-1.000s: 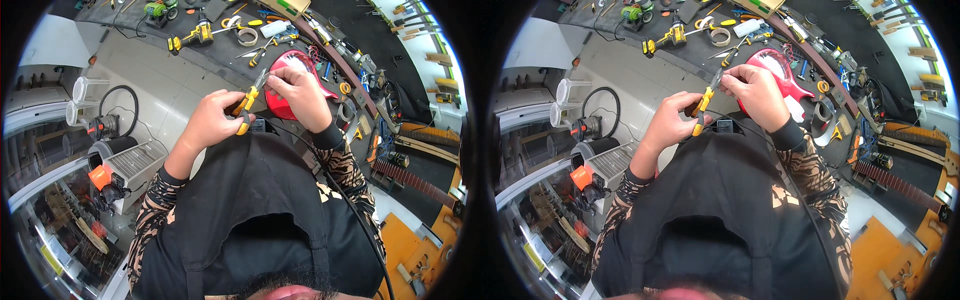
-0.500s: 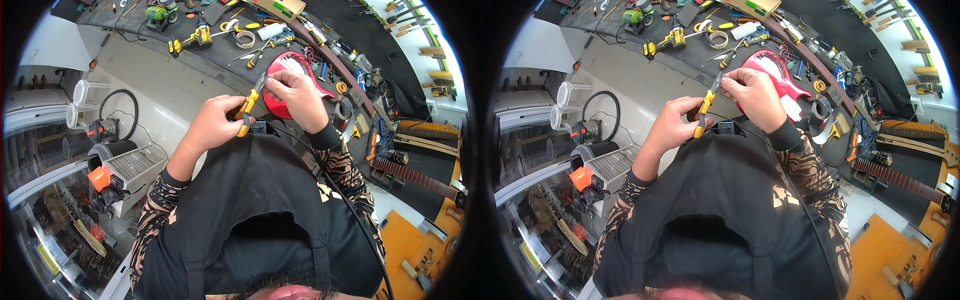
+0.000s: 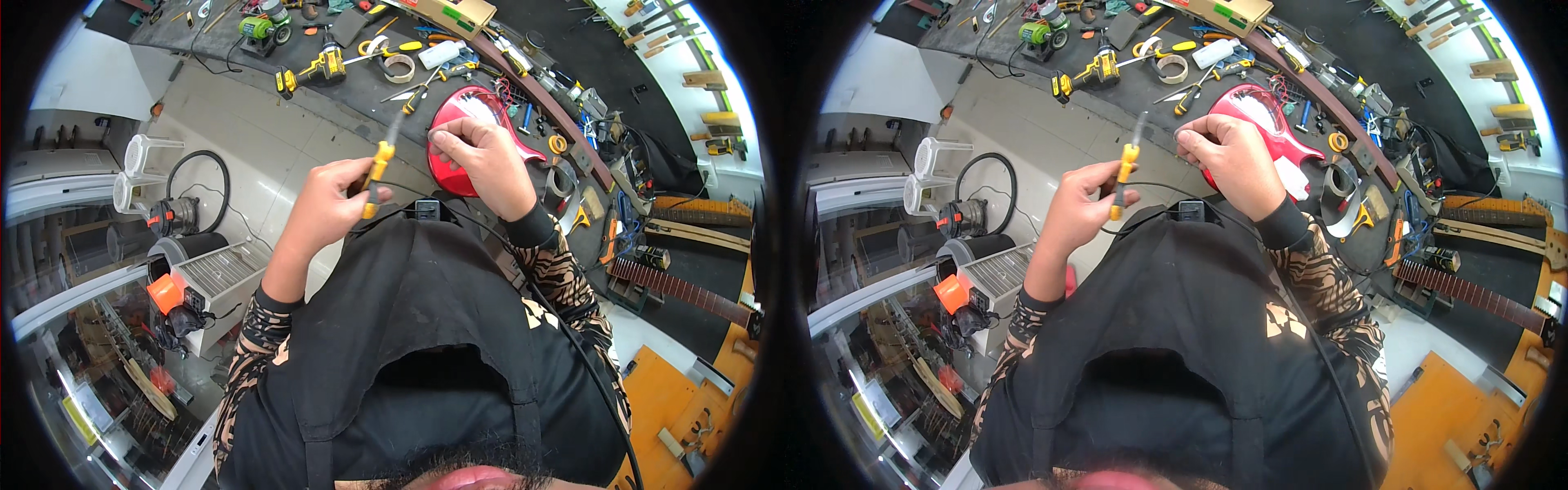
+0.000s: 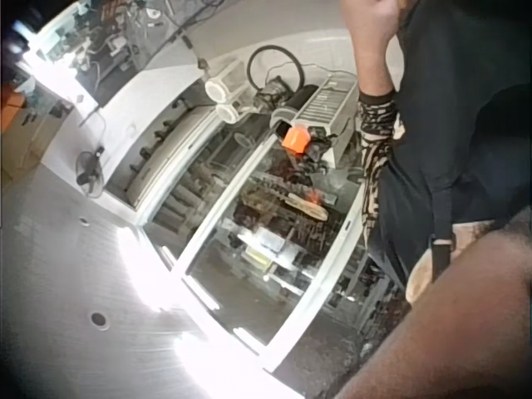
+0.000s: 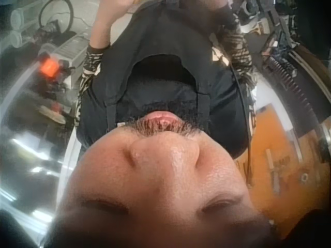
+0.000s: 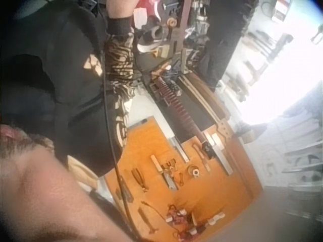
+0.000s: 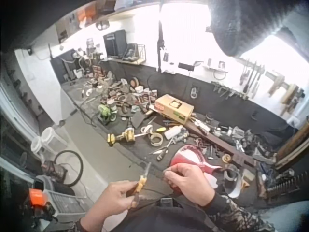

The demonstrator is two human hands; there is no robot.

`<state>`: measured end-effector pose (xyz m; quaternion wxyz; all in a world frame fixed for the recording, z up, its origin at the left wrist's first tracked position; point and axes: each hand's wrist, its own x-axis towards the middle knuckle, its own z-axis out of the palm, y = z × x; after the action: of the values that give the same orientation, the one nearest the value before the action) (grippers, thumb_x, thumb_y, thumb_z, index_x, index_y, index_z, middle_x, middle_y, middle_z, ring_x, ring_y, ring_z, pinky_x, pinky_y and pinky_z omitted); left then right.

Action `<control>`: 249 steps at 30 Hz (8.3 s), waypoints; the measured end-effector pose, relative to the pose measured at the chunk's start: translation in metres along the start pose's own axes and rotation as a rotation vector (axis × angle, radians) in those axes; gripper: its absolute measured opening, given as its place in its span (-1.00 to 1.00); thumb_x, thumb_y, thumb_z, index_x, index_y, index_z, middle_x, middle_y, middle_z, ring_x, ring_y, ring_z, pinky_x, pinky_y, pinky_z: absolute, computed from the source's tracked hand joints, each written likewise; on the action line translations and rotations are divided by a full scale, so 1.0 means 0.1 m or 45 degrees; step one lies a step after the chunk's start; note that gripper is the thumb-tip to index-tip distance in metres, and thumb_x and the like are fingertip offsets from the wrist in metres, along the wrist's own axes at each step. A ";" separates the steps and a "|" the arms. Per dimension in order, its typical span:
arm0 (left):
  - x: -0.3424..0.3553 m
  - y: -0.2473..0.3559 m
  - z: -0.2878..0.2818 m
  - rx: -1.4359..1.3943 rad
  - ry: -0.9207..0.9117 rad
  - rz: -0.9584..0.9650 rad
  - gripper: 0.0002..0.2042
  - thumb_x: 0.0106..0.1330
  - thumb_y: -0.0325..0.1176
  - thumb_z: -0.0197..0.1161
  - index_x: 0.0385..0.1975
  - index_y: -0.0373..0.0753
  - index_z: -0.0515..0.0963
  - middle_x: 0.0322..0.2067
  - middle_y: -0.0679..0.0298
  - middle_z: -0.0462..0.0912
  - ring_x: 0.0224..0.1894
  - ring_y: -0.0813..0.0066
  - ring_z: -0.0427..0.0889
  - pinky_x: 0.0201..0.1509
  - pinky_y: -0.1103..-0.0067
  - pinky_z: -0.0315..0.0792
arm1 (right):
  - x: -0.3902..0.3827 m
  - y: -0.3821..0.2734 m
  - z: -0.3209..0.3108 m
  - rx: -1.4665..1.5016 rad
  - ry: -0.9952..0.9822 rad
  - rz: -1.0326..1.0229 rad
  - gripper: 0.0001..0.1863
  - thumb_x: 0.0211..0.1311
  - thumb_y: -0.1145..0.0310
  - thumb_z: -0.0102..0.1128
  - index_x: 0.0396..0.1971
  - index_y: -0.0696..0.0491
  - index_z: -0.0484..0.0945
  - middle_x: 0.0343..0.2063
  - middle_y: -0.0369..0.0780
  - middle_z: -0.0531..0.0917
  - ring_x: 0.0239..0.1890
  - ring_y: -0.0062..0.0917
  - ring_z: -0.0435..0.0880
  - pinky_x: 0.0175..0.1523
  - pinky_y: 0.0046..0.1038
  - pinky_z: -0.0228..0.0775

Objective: The person works on the internal wiring of a red electric guitar body. They use pliers to strip and cut wires, then use a soldering iron to solder connections inside the guitar's cavity. The person also handles small components and applies tape to the guitar body.

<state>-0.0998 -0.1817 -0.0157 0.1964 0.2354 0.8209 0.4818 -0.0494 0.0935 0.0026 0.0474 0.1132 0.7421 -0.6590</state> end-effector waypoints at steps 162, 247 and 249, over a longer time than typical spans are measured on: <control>0.30 -0.07 0.34 -0.067 -0.443 0.024 -0.50 0.19 -0.11 0.75 0.04 -0.28 0.85 -0.27 0.27 0.66 -0.13 0.39 0.60 0.01 0.46 0.46 | -0.06 0.39 -0.40 -0.141 -0.162 -0.265 -0.65 0.48 0.62 0.29 0.17 0.14 0.80 -0.01 -0.27 0.74 -0.02 -0.58 0.70 0.15 -0.48 0.58; 3.42 -3.42 1.18 0.934 0.837 -0.180 -0.39 0.15 -0.21 0.55 0.24 -0.17 0.58 0.08 -0.01 0.45 0.28 -0.16 0.47 0.47 -0.01 0.34 | 2.43 2.65 -1.33 -0.471 0.223 0.311 -0.79 0.36 0.51 0.41 -0.07 0.13 0.63 -0.34 -0.06 0.85 -0.20 -0.09 0.89 -0.06 -0.11 0.68; 3.42 -3.42 1.18 0.933 0.839 -0.180 -0.40 0.15 -0.21 0.55 0.23 -0.17 0.58 0.07 0.00 0.45 0.28 -0.15 0.47 0.46 -0.01 0.34 | 2.44 2.65 -1.34 -0.453 0.225 0.328 -0.79 0.36 0.51 0.42 -0.06 0.13 0.63 -0.34 -0.06 0.85 -0.21 -0.09 0.89 -0.06 -0.11 0.68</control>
<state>-0.3804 -0.0472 -0.4053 -0.1368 0.0681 0.9686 0.1961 -0.2140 0.2798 -0.2901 0.0851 0.2539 0.8272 -0.4940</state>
